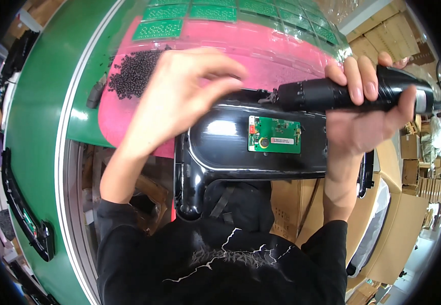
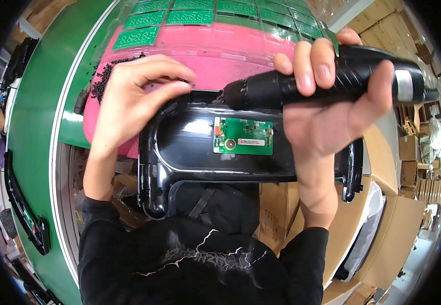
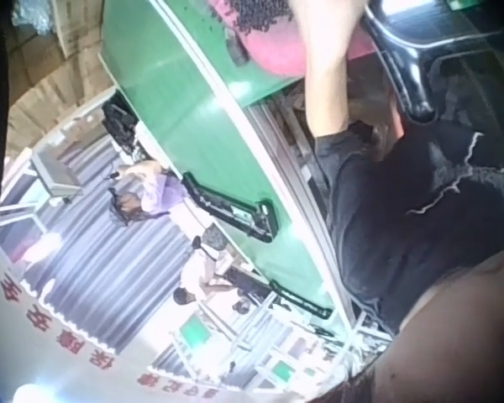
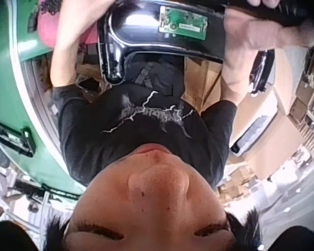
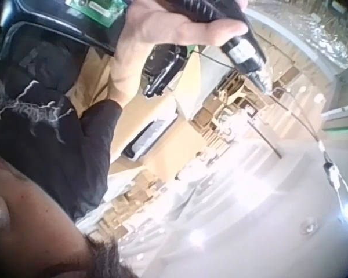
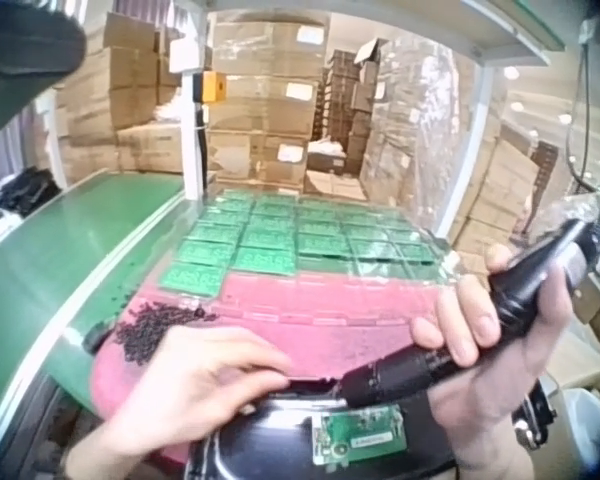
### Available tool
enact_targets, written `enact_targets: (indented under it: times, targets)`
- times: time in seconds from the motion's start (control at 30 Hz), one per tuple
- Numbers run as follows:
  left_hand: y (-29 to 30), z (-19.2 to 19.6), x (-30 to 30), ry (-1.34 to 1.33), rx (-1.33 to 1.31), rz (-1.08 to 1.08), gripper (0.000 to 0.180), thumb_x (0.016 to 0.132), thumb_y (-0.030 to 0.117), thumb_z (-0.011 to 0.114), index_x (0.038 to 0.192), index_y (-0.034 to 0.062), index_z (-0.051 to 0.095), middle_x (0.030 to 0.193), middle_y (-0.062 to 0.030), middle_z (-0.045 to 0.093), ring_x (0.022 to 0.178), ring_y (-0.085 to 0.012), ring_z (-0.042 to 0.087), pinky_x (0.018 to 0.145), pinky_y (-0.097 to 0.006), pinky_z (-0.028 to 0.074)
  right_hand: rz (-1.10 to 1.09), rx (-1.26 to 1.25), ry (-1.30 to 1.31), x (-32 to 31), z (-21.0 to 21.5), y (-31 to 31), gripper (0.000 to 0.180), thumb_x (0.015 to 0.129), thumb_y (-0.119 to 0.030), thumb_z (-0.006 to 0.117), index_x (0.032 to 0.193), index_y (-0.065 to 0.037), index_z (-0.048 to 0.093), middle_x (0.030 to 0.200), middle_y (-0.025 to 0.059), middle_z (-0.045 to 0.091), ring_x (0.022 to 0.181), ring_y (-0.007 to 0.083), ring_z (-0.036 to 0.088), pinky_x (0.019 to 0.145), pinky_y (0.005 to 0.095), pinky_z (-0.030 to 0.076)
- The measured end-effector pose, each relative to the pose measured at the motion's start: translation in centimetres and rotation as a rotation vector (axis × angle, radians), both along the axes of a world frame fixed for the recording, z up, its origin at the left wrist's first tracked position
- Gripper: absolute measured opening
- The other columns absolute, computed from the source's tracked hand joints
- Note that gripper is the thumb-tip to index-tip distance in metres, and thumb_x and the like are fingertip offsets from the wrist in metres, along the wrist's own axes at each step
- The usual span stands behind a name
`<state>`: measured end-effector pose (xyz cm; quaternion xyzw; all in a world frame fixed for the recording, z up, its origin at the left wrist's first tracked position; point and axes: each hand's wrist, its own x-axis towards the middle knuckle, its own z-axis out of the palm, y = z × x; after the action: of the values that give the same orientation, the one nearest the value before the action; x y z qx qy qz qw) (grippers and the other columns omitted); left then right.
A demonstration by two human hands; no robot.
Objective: Assembling circuit boards into plastic housings at a factory workstation.
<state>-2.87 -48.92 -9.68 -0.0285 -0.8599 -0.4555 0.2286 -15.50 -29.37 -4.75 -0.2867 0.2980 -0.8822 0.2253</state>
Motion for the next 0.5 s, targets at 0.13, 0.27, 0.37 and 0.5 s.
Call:
enact_targets:
  times: [0.13,0.27,0.37,0.5]
  targets:
    - [2.8,1.4,-0.5,-0.132,0.565,-0.147,0.014,0.078,-0.008,0.07,0.092,-0.0051,0.071,0.09,-0.0105,0.07,0.085,-0.0145,0.067,0.078,-0.025,0.055,0.062,-0.08,0.039,1.1,1.0,0.5,0.042,0.085,-0.041,0.066,0.105,-0.009,0.049,0.066,-0.005,0.046,0.058,0.0066,0.043,0.069,0.0256,0.038]
    - [3.2,1.3,-0.8,-0.037,0.473,-0.229,0.014,0.079,-0.009,0.069,0.092,-0.0052,0.07,0.09,-0.0109,0.07,0.081,-0.0142,0.066,0.074,-0.025,0.054,0.08,-0.133,0.029,1.9,2.0,2.0,0.041,0.082,-0.038,0.068,0.104,-0.007,0.052,0.065,-0.0043,0.046,0.058,0.007,0.044,0.07,0.0253,0.038]
    - [3.7,1.5,-0.5,-0.009,0.545,-0.286,0.012,0.08,-0.009,0.068,0.092,-0.0058,0.07,0.09,-0.0116,0.069,0.08,-0.0147,0.065,0.072,-0.025,0.053,0.078,-0.102,0.097,2.4,2.5,2.8,0.04,0.081,-0.036,0.071,0.103,-0.008,0.052,0.064,-0.0045,0.048,0.056,0.0068,0.047,0.069,0.0252,0.04]
    - [3.6,1.6,-0.3,-0.058,0.633,-0.245,0.011,0.083,-0.009,0.064,0.092,-0.006,0.07,0.091,-0.0126,0.07,0.081,-0.0159,0.066,0.073,-0.026,0.054,0.022,-0.073,0.183,2.7,3.8,4.3,0.033,0.076,-0.029,0.071,0.097,-0.011,0.052,0.059,-0.0065,0.052,0.053,0.0063,0.05,0.065,0.0254,0.042]
